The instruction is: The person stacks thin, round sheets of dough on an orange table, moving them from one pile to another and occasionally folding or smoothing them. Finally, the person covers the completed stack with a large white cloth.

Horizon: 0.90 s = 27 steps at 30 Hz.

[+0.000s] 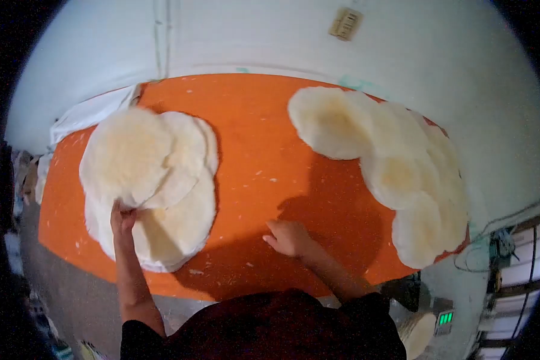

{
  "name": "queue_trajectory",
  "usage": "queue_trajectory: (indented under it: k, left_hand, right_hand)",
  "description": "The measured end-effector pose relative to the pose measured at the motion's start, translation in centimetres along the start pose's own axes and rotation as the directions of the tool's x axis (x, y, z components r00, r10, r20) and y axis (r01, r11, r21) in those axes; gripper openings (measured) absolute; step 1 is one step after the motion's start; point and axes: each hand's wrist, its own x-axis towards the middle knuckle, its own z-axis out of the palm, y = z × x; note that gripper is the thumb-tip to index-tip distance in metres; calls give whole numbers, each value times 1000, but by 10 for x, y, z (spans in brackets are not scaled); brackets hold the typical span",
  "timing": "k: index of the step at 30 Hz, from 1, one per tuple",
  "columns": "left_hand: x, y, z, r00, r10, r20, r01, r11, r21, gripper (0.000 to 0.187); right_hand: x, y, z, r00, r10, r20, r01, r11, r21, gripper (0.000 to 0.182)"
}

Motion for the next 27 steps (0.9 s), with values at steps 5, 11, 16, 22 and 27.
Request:
queue_trajectory:
  k: [5,11,16,22,27]
  left_hand:
    - [-10,-8,-27,994,-95,-63,102,987,128,30]
    - [-60,7,-22,961,-54,-270,122,963,240,35]
    - [-127,-11,-40,957,-32,-290,136,929,344,19]
    - [-184,-75,-2,959,25,-281,109,886,450,21]
    - [-212,-140,97,984,-116,-133,175,730,660,22]
  right_hand:
    - [45,88,-18,920,275,-280,-278,960,29,44]
    - [91,243,-43,724,167,-670,-568,695,-441,39]
    - [102,298,-72,783,225,-580,-566,643,-516,32]
    - [114,310,-89,826,197,-528,-475,749,-463,18]
    - [125,289,-105,811,219,-542,-410,874,-260,12]
